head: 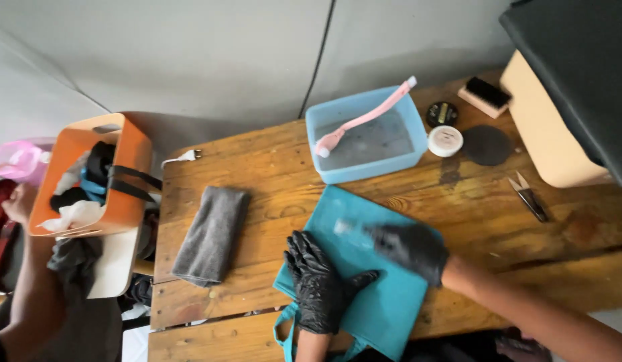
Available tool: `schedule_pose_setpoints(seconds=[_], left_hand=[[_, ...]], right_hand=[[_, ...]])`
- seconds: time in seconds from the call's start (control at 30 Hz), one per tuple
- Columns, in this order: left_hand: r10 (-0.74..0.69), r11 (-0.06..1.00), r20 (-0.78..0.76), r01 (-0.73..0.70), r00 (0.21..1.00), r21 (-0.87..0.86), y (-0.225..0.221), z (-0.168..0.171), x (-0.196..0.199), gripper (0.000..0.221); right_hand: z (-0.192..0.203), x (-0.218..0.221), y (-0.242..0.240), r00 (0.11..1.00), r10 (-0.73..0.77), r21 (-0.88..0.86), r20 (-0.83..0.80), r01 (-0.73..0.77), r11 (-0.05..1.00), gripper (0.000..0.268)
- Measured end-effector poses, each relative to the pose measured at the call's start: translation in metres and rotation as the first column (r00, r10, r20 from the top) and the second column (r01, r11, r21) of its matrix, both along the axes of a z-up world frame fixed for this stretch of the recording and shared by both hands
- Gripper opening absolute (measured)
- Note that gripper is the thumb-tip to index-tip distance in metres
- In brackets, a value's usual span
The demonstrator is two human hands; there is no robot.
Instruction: Applying and spreading a white repair paste or cleaning agent onto a blue tote bag using a spatula and gloved hands at a repair bench.
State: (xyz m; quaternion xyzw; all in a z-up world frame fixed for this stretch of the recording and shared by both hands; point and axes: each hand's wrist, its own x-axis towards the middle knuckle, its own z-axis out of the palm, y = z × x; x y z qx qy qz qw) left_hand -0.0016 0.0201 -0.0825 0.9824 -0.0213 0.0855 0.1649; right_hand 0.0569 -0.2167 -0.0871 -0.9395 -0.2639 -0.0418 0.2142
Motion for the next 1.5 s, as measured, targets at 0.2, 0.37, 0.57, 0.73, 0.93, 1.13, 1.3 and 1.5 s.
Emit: schedule_pose_setpoints(seconds=[0.2, 0.37, 0.57, 0.73, 0.93, 1.13, 1.3, 1.5], left_hand=[[-0.027, 0.999, 0.057, 0.028, 0.998, -0.029, 0.000, 0.000, -0.001, 0.159], [-0.091, 0.995, 0.142, 0.097, 0.986, -0.032, 0.007, 0.002, 0.001, 0.152], [-0.085, 0.996, 0.113, 0.085, 0.990, 0.007, 0.006, 0.002, 0.004, 0.149], [-0.050, 0.999, 0.037, 0.050, 0.998, -0.001, 0.001, 0.006, 0.007, 0.149], [-0.024, 0.993, -0.528, -0.041, 0.849, -0.112, 0.002, 0.074, 0.010, 0.150], [-0.097, 0.950, -0.520, -0.078, 0.849, -0.303, 0.002, 0.077, 0.011, 0.147], [-0.097, 0.972, -0.486, -0.022, 0.868, -0.234, -0.008, 0.059, 0.015, 0.151], [-0.080, 0.975, -0.514, -0.039, 0.854, -0.217, -0.015, 0.080, 0.013, 0.150]], right_hand=[[0.002, -0.022, -0.006, 0.990, -0.010, 0.100, 0.139, -0.004, 0.995, 0.045], [0.066, -0.016, -0.023, 0.998, 0.055, 0.273, -0.033, -0.044, 0.961, 0.029], [0.153, 0.046, -0.029, 0.975, -0.200, 0.273, -0.091, 0.218, 0.937, 0.026], [0.150, 0.124, -0.025, 0.964, -0.254, -0.004, -0.085, 0.254, 0.967, 0.030], [0.116, 0.177, -0.024, 0.899, -0.296, -0.193, -0.324, 0.243, 0.950, 0.060], [0.118, 0.165, -0.044, 0.967, -0.209, -0.570, 0.149, 0.257, 0.781, 0.023], [0.150, 0.124, -0.048, 0.949, -0.308, -0.390, 0.070, 0.310, 0.867, 0.030], [0.141, 0.044, -0.051, 0.944, -0.330, 0.178, 0.008, 0.323, 0.929, 0.018]])
